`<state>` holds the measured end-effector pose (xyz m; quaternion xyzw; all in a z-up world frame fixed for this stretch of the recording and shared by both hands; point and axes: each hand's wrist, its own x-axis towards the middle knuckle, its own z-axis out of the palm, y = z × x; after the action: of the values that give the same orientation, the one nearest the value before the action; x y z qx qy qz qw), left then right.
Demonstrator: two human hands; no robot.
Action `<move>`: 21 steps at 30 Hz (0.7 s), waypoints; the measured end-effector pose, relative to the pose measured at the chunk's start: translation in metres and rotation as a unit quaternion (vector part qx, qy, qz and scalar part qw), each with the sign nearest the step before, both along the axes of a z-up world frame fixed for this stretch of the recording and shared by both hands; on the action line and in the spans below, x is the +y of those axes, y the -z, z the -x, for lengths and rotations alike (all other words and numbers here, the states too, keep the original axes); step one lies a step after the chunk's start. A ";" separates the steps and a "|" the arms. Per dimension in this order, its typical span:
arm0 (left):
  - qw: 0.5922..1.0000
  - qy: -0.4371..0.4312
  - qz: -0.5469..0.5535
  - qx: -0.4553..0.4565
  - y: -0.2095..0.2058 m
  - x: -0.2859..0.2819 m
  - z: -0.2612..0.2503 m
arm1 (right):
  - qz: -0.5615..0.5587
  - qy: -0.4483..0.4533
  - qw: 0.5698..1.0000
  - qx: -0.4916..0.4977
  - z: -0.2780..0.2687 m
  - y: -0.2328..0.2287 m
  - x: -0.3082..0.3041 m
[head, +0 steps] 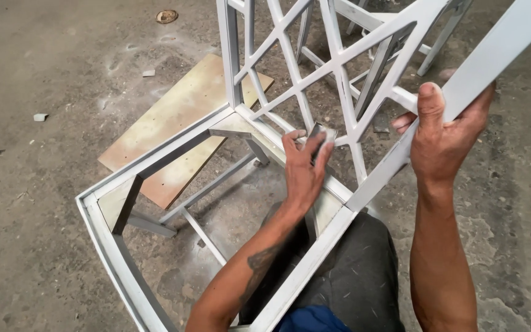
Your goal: Sanding the white-painted wooden frame of a chair using sandpaper to prepare the surface.
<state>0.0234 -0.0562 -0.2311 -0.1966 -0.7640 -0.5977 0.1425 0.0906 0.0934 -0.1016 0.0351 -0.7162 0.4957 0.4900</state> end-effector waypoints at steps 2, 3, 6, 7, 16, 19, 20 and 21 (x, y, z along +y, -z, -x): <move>0.995 0.009 0.080 0.061 0.002 -0.005 -0.005 | 0.000 0.004 1.000 0.000 0.001 0.000 0.000; 0.980 0.018 0.161 0.119 0.003 -0.008 -0.007 | 0.001 0.008 1.000 -0.002 0.001 0.001 0.001; 0.960 0.033 0.207 0.188 0.021 -0.014 0.001 | 0.000 0.001 1.000 0.006 0.002 0.000 0.001; 0.959 0.034 0.206 0.190 0.019 -0.011 0.008 | -0.001 0.003 1.000 0.009 0.003 -0.002 0.000; 0.900 0.059 0.370 0.221 -0.010 -0.016 0.005 | -0.009 0.007 1.000 0.003 0.002 -0.001 0.002; 0.912 0.077 0.325 0.237 0.001 -0.007 0.007 | 0.006 0.010 1.000 0.001 0.002 -0.003 0.000; 0.921 0.111 0.296 0.229 0.003 -0.006 0.008 | 0.001 0.007 1.000 0.003 0.002 -0.003 0.000; 0.927 0.143 0.267 0.220 0.006 -0.005 0.009 | -0.004 0.004 1.000 0.004 0.001 -0.002 -0.001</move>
<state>0.0149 -0.0611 -0.2374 -0.4615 -0.8084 -0.3274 0.1623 0.0894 0.0927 -0.0993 0.0360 -0.7167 0.4904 0.4945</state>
